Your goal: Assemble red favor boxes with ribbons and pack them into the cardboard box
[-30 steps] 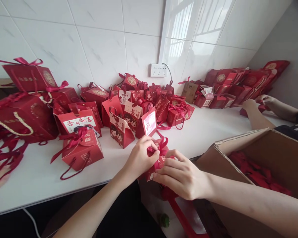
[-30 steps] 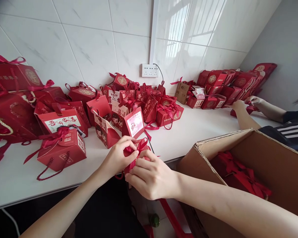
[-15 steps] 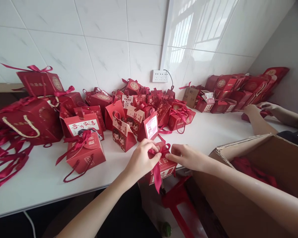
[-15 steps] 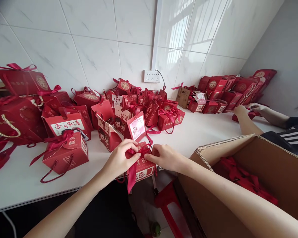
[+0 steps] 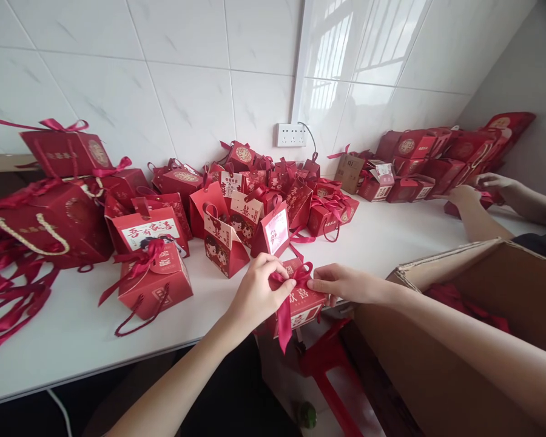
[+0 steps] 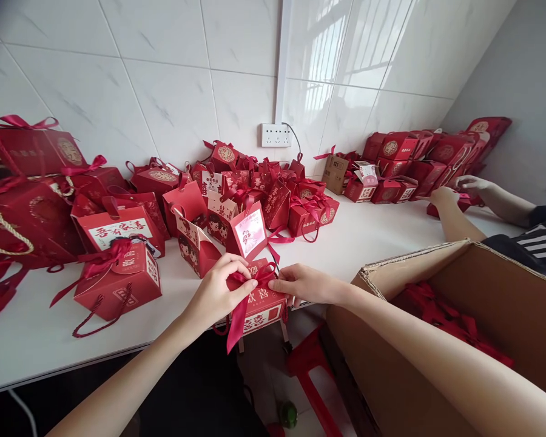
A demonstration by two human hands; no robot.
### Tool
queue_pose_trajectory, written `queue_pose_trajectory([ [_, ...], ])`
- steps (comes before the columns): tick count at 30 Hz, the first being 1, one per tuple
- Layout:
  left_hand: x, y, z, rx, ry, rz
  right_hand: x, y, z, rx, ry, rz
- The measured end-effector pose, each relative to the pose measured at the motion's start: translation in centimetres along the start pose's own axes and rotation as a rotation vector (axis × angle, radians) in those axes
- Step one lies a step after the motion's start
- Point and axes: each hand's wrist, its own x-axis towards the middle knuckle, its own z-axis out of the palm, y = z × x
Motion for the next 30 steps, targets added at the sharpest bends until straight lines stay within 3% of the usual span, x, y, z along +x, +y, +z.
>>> queue_pose_trajectory([
  [15, 0.0, -0.1, 0.0, -0.022, -0.015, -0.044, -0.2, -0.3, -1.3, 0.078, -0.189, -0.034],
  [17, -0.1, -0.4, -0.1, -0.043, -0.009, -0.034, -0.1, -0.4, -1.3, 0.034, -0.071, -0.055],
  [20, -0.1, -0.7, -0.8, -0.051, 0.046, -0.029, 0.2, -0.9, -0.9, -0.037, 0.27, -0.107],
  [22, 0.0, -0.8, -1.6, 0.024, 0.085, -0.066, 0.5, -1.5, -0.4, -0.119, 0.396, -0.09],
  [25, 0.2, -0.4, -2.4, 0.139, 0.029, -0.171, 1.0, -2.3, 0.5, -0.193, 0.412, -0.005],
  [30, 0.3, -0.4, -2.0, 0.041, -0.051, -0.225, 1.6, -2.5, 1.1, -0.195, 0.414, 0.1],
])
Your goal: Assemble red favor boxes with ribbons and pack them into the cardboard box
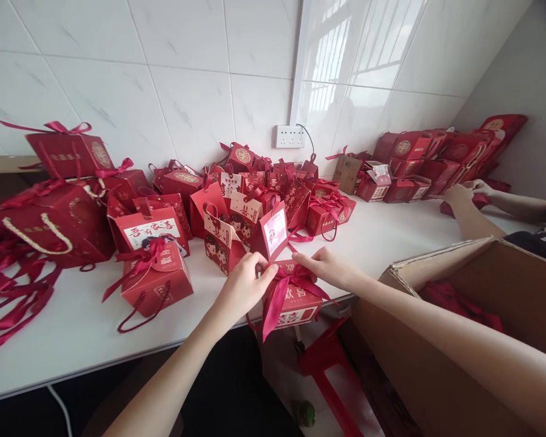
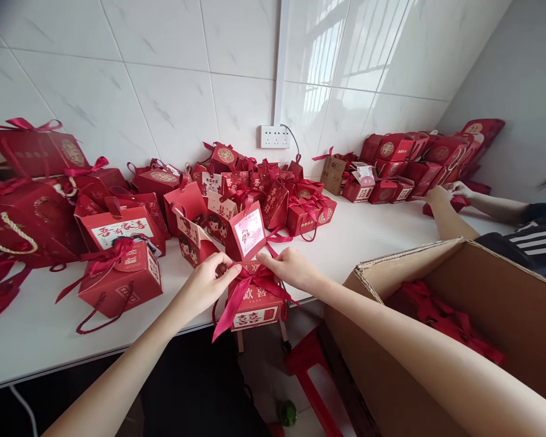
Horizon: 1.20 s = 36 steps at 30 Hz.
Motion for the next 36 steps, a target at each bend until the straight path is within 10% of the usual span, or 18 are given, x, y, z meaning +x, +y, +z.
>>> queue_pose_trajectory([
  [14, -2.4, 0.3, 1.8, -0.234, 0.193, -0.147, -0.6, 2.3, -0.1, 0.207, -0.164, -0.295],
  [36, -2.7, -0.6, 3.6, -0.273, 0.377, -0.151, -0.7, 2.6, -1.4, 0.271, -0.15, -0.28],
])
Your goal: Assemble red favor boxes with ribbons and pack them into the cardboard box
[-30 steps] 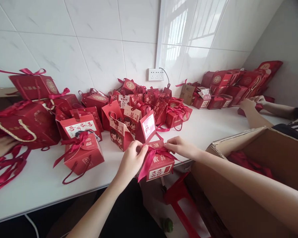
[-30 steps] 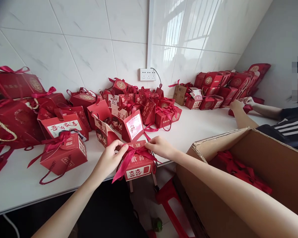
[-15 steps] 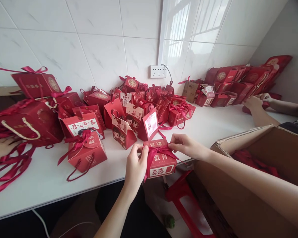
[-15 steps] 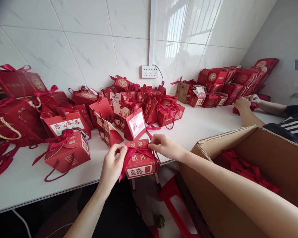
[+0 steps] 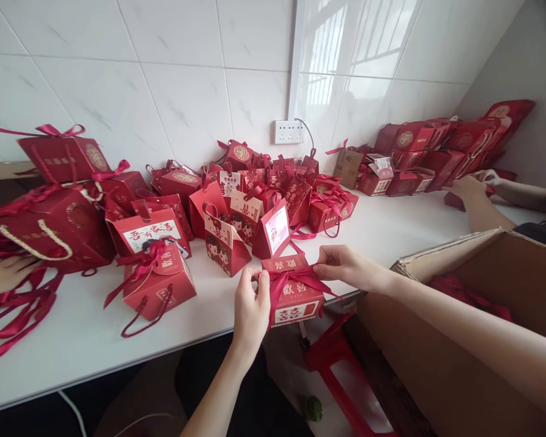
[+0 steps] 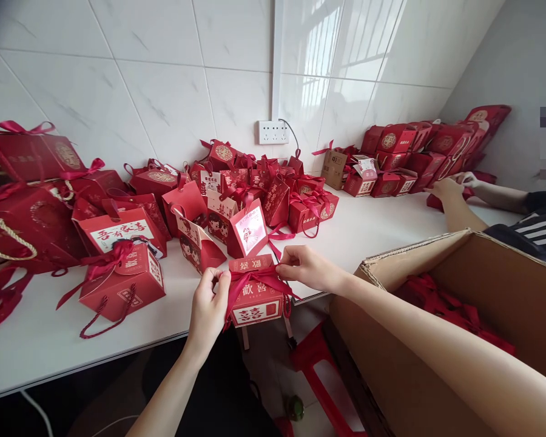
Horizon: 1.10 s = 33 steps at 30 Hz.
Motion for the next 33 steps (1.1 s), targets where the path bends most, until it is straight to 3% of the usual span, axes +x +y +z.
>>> queue_pose_trajectory([
  [4, 0.2, -0.4, 0.3, -0.044, -0.016, 0.004, 0.7, 0.9, -0.3, 0.091, -0.025, 0.063],
  [7, 0.5, -0.3, 0.4, -0.089, -0.055, -0.013, 0.8, 0.9, -0.6, -0.029, 0.039, 0.041],
  [9, 0.6, 0.0, 0.4, -0.122, -0.073, -0.031, 0.2, 0.2, -0.4, -0.252, 0.209, -0.102],
  [11, 0.7, 0.2, 0.4, -0.157, -0.1, -0.039, -0.6, -0.9, 0.4, -0.506, 0.323, -0.343],
  [14, 0.7, 0.5, 0.2, -0.193, -0.157, -0.008, -1.7, -2.0, 2.4, -0.796, 0.177, -0.747],
  [16, 0.8, 0.4, 0.2, -0.195, -0.182, 0.009, -1.9, -2.1, 3.7, -0.926, 0.076, -0.906],
  [19, 1.0, 0.1, 0.2, -0.156, -0.179, 0.012, -1.7, -1.6, 4.6, -1.043, 0.103, -0.907],
  [24, 1.1, -0.3, 0.4, -0.128, -0.164, 0.019, -1.5, -1.3, 4.3, -1.021, 0.157, -0.825],
  [28, 1.2, -0.1, 0.5, -0.1, -0.152, 0.028, -1.7, -1.4, 4.4, -1.054, 0.211, -0.916],
  [31, 1.8, 0.6, 0.2, 0.024, -0.069, 0.182, -2.0, -1.3, 4.7, -1.149, 0.246, -0.98],
  [33, 2.3, 1.3, 0.0, 0.129, -0.108, 0.346, -2.2, -1.3, 4.8, -1.168, 0.252, -0.995],
])
